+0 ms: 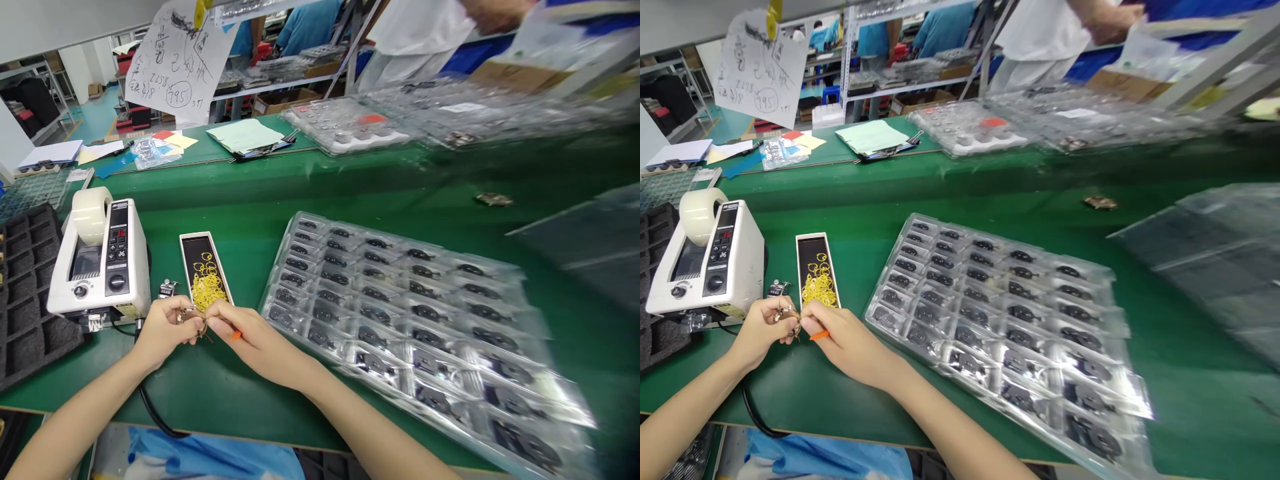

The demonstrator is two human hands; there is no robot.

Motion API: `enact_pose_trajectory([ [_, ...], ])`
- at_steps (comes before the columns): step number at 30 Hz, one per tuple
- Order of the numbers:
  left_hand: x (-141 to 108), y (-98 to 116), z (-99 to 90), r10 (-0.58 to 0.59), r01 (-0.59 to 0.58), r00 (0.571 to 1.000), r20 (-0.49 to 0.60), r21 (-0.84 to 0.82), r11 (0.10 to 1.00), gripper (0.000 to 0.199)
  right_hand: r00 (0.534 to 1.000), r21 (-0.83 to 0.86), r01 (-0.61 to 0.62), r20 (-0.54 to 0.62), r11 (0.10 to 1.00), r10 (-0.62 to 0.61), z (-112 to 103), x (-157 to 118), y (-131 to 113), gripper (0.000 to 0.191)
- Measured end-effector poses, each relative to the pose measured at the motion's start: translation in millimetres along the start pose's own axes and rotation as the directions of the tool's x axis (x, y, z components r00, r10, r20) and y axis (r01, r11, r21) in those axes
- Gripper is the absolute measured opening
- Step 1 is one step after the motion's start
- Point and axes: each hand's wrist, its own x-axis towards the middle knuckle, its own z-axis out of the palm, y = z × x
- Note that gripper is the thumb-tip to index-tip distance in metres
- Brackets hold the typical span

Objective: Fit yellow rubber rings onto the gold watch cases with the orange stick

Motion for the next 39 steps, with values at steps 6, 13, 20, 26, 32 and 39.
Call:
enact_pose_trajectory([
  [6, 1, 0, 0.7, 0.024, -0.025, 1.000, 0.014, 0.026, 0.999, 0.028, 1.000, 0.011, -0.015, -0.026, 1.000, 0.015, -1, 1, 0, 0.041],
  [13, 2, -19, -6.6, 0.567, -0.481, 0.821, 0.069, 0.618, 0.622, 0.023, 0.914, 0.477, -0.321, -0.071, 0.818, 0.400, 9, 8, 6, 0.059],
  [20, 0, -41, -13.7, 0.737, -0.566, 0.583, 0.343, 0.822, 0.065, 0.033, 0.892, 0.867, -0.309, 0.122, 0.391, 0.435, 21, 8, 0, 0.048],
  [26, -17, -43, -10.5, 0.764, -0.539, 0.499, 0.409, 0.837, -0.095, 0.032, 0.868, 0.908, -0.334, 0.191, 0.254, 0.459, 26, 3, -1, 0.050],
  [32, -14, -43, -10.7, 0.739, -0.559, 0.530, 0.415, 0.827, -0.063, 0.029, 0.843, 0.916, -0.355, 0.226, 0.188, 0.489, 33, 1, 0, 0.049],
  [39, -55, -46, -11.7, 0.512, -0.319, 0.719, -0.471, 0.431, 0.844, 0.035, 0.879, 0.894, -0.295, 0.116, 0.336, 0.462, 29, 2, -1, 0.053],
])
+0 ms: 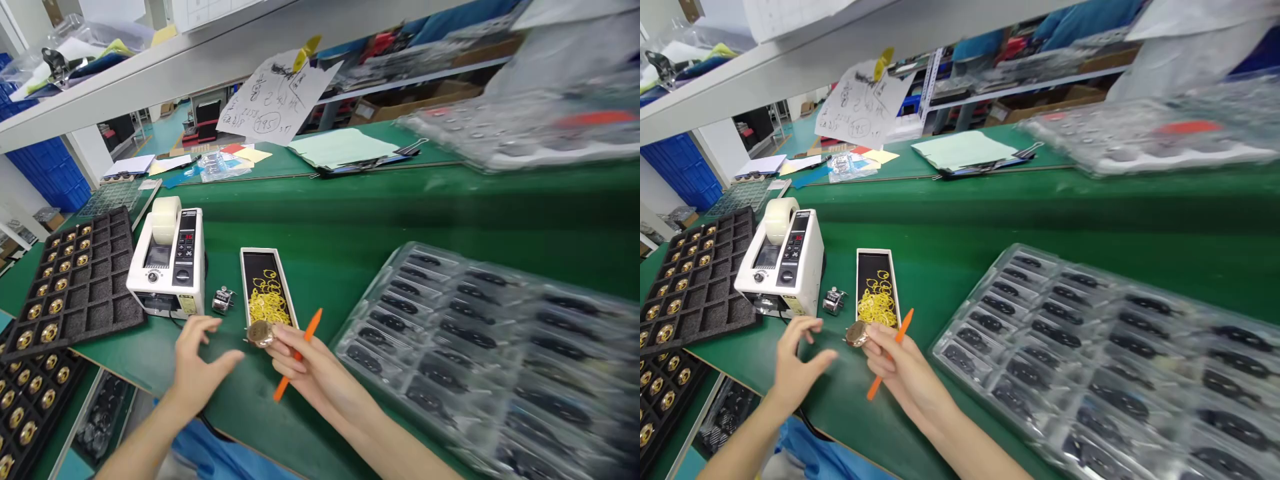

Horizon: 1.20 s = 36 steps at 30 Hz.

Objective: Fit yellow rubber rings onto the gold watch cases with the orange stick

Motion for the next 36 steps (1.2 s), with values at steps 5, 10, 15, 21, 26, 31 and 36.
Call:
enact_pose_trajectory([
  [5, 9, -8, -40.7, -0.439, 0.349, 0.879, -0.185, -0.378, 0.858, 0.047, 0.999, -0.067, 0.046, 0.013, 0.997, -0.045, -2, 0, -4, 0.054],
  [10, 24, 5, -48.4, -0.476, 0.347, 0.858, -0.191, -0.467, 0.813, 0.036, 0.998, -0.108, 0.048, 0.040, 0.993, -0.044, -2, -1, -2, 0.052],
  [15, 14, 16, -50.8, -0.491, 0.360, 0.853, -0.178, -0.480, 0.800, 0.041, 0.999, -0.105, 0.049, 0.029, 0.993, -0.046, -3, -1, -3, 0.054],
  [21, 10, 3, -50.4, -0.515, 0.384, 0.834, -0.197, -0.463, 0.799, 0.061, 0.999, -0.124, 0.012, 0.050, 0.992, -0.005, -2, -3, 0, 0.054],
  [26, 22, 12, -45.8, -0.366, 0.222, 0.868, -0.335, -0.397, 0.890, 0.041, 0.998, -0.110, 0.011, 0.064, 0.994, -0.004, -2, -3, 0, 0.054],
  [31, 40, 48, -49.0, 0.046, -0.058, 0.970, -0.240, -0.043, 0.997, 0.022, 0.992, -0.053, 0.006, 0.123, 0.999, 0.000, -2, -6, -3, 0.047],
  [36, 52, 73, -49.6, 0.109, -0.168, 0.975, 0.192, 0.329, 0.929, 0.017, 0.979, 0.056, 0.011, 0.200, 0.998, -0.022, -3, -8, -4, 0.040],
])
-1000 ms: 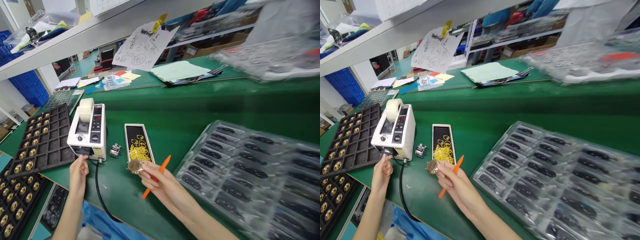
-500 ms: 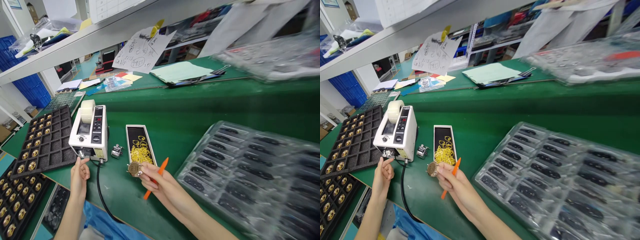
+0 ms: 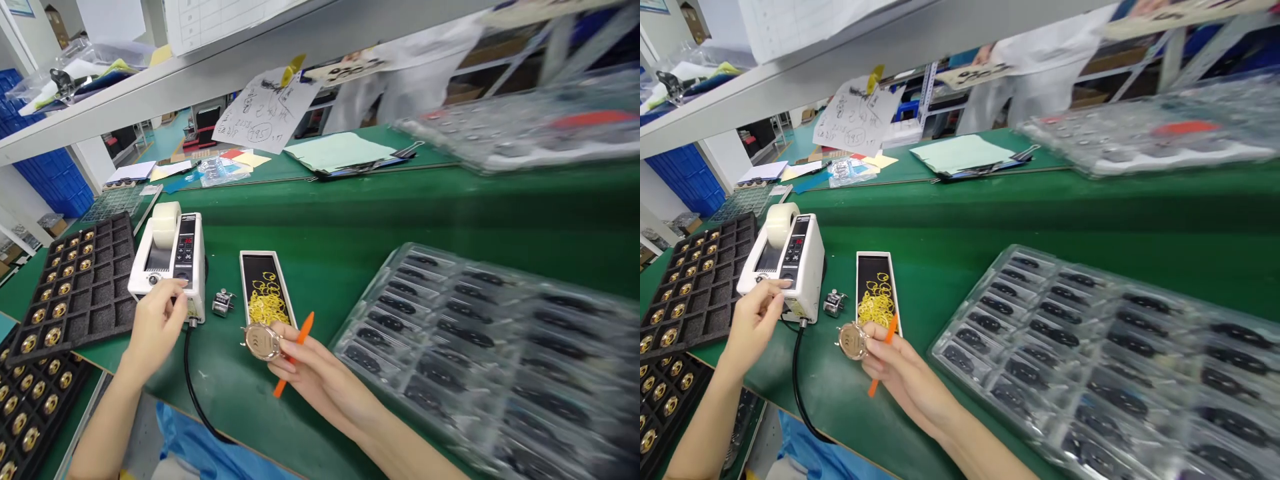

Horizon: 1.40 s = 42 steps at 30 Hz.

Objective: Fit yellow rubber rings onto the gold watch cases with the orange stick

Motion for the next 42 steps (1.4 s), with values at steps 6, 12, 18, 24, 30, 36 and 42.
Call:
enact_pose_trajectory([
  [6, -17, 25, 18.8, 0.053, 0.057, 0.965, 0.257, -0.402, 0.914, 0.031, 0.989, 0.113, -0.006, 0.146, 0.994, -0.011, -1, 0, 0, 0.038],
  [12, -23, 31, 51.1, -0.002, 0.165, 0.923, 0.385, -0.390, 0.906, 0.029, 0.975, 0.113, 0.012, 0.220, 0.994, -0.037, 0, -1, -2, 0.036],
  [18, -18, 26, 57.6, -0.003, 0.134, 0.938, 0.346, -0.354, 0.926, 0.026, 0.968, 0.116, 0.014, 0.247, 0.993, -0.043, 0, -3, -4, 0.034],
  [24, -18, 24, 59.3, -0.009, 0.131, 0.946, 0.324, -0.357, 0.925, 0.029, 0.965, 0.144, 0.011, 0.257, 0.990, -0.048, 0, -3, -3, 0.032],
  [30, -19, 23, 59.1, -0.004, 0.123, 0.948, 0.318, -0.355, 0.927, 0.034, 0.965, 0.138, 0.021, 0.257, 0.990, -0.057, 0, -3, -3, 0.032],
  [36, -18, 23, 60.2, 0.015, 0.071, 0.959, 0.284, -0.290, 0.954, 0.030, 0.964, 0.133, 0.031, 0.257, 0.991, -0.065, 1, -3, -3, 0.031],
  [42, -27, 24, 64.0, 0.141, -0.148, 0.985, 0.098, 0.076, 0.986, 0.020, 0.971, 0.095, 0.039, 0.229, 0.995, -0.060, 1, -3, -4, 0.031],
])
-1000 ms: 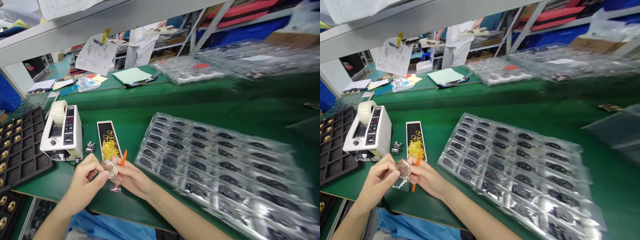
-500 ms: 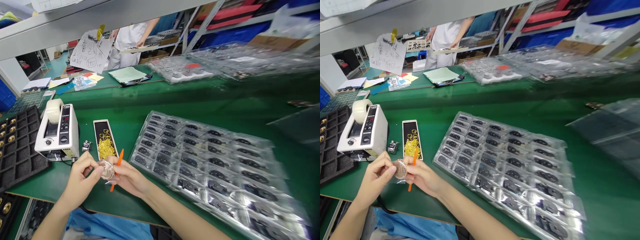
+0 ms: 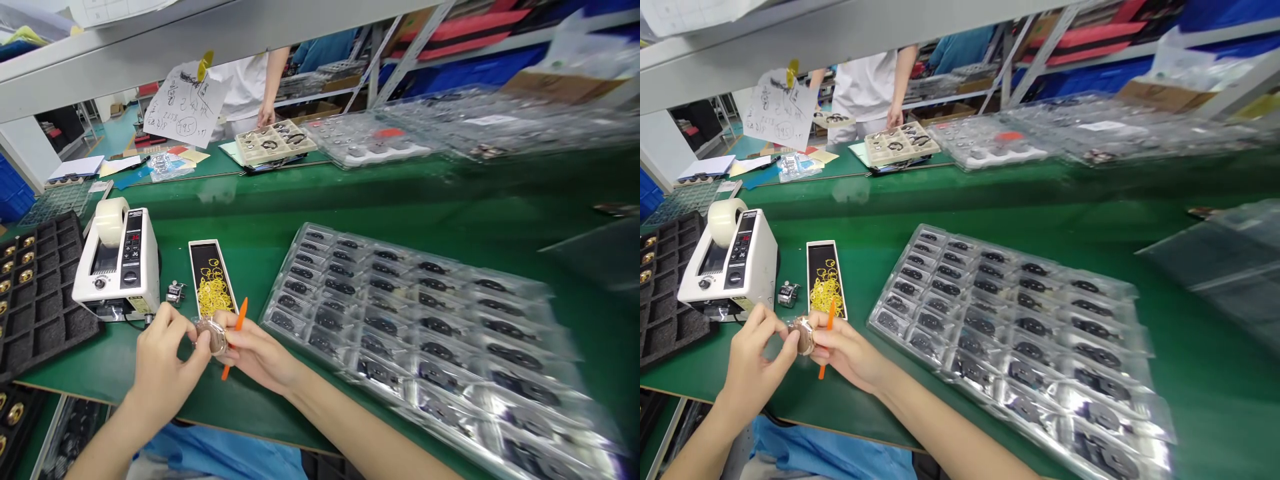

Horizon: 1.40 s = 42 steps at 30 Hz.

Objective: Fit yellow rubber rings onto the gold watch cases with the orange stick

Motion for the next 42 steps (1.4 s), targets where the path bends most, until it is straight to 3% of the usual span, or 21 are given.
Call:
enact_pose_trajectory([
  [2, -2, 0, -2.5, 0.031, -0.016, 0.993, -0.111, 0.132, 0.991, 0.009, 1.000, -0.009, 0.003, -0.018, 1.000, -0.003, 0, 0, -1, 0.031],
  [5, -1, -1, -7.0, 0.085, -0.063, 0.975, -0.203, 0.112, 0.992, 0.005, 1.000, -0.009, 0.013, -0.022, 1.000, -0.013, 2, 1, -1, 0.031],
  [9, 3, -4, 1.0, 0.173, -0.184, 0.982, -0.078, -0.164, 0.969, 0.013, 1.000, 0.021, 0.001, -0.032, 1.000, 0.000, 3, -1, 2, 0.031],
  [13, 3, -9, 22.3, 0.165, -0.126, 0.985, 0.052, -0.435, 0.892, 0.020, 0.983, 0.080, -0.053, -0.171, 0.995, 0.066, 2, -6, 7, 0.031],
  [17, -1, -13, 32.4, 0.227, -0.177, 0.973, 0.028, -0.540, 0.823, 0.031, 0.952, 0.069, -0.120, -0.274, 0.990, 0.135, 5, -13, 13, 0.038],
  [20, -7, -12, 24.4, 0.251, -0.137, 0.961, 0.120, -0.581, 0.803, 0.039, 0.947, 0.016, -0.190, -0.260, 0.982, 0.187, 9, -18, 18, 0.035],
  [23, -18, -17, 1.7, 0.230, -0.091, 0.950, 0.210, -0.521, 0.849, 0.070, 0.966, -0.134, -0.218, -0.174, 0.967, 0.194, 6, -17, 7, 0.032],
  [25, -27, -30, -22.4, 0.139, -0.070, 0.979, 0.146, -0.398, 0.915, 0.079, 0.978, -0.347, -0.178, -0.164, 0.921, 0.128, -9, -6, -15, 0.039],
  [26, -30, -41, -37.3, 0.060, -0.041, 0.997, 0.051, -0.316, 0.948, 0.072, 0.979, -0.483, -0.146, -0.193, 0.863, 0.057, -21, 3, -30, 0.039],
  [27, -32, -55, -54.2, -0.028, 0.008, 0.996, -0.084, -0.230, 0.973, 0.058, 0.978, -0.634, -0.132, -0.209, 0.762, -0.005, -35, 14, -46, 0.039],
  [28, -31, -71, -72.7, -0.129, 0.094, 0.963, -0.237, -0.154, 0.984, 0.043, 0.974, -0.780, -0.105, -0.205, 0.617, -0.094, -50, 26, -62, 0.040],
  [29, -28, -90, -92.3, -0.237, 0.229, 0.881, -0.409, -0.069, 0.971, 0.032, 0.972, -0.889, -0.114, -0.192, 0.443, -0.134, -66, 39, -78, 0.039],
  [30, -22, -110, -112.5, -0.323, 0.393, 0.785, -0.529, 0.021, 0.919, 0.026, 0.958, -0.951, -0.210, -0.246, 0.228, -0.145, -80, 50, -92, 0.036],
  [31, -15, -131, -132.4, -0.362, 0.469, 0.732, -0.577, 0.042, 0.882, 0.024, 0.914, -0.935, -0.355, -0.350, 0.011, -0.207, -92, 61, -104, 0.032],
  [32, -5, -150, -151.0, -0.390, 0.517, 0.703, -0.594, 0.051, 0.855, 0.021, 0.888, -0.911, -0.410, -0.386, -0.051, -0.251, -101, 69, -114, 0.028],
  [34, 17, -185, -182.0, -0.449, 0.602, 0.670, -0.591, 0.078, 0.795, 0.016, 0.842, -0.870, -0.480, -0.422, -0.112, -0.335, -108, 80, -128, 0.028],
  [37, 48, -218, -208.3, -0.519, 0.692, 0.643, -0.564, 0.137, 0.709, 0.020, 0.797, -0.857, -0.504, -0.414, -0.106, -0.440, -100, 86, -138, 0.023],
  [42, 78, -227, -220.5, -0.567, 0.719, 0.666, -0.484, 0.214, 0.662, 0.025, 0.750, -0.864, -0.497, -0.379, -0.083, -0.542, -75, 70, -143, 0.017],
])
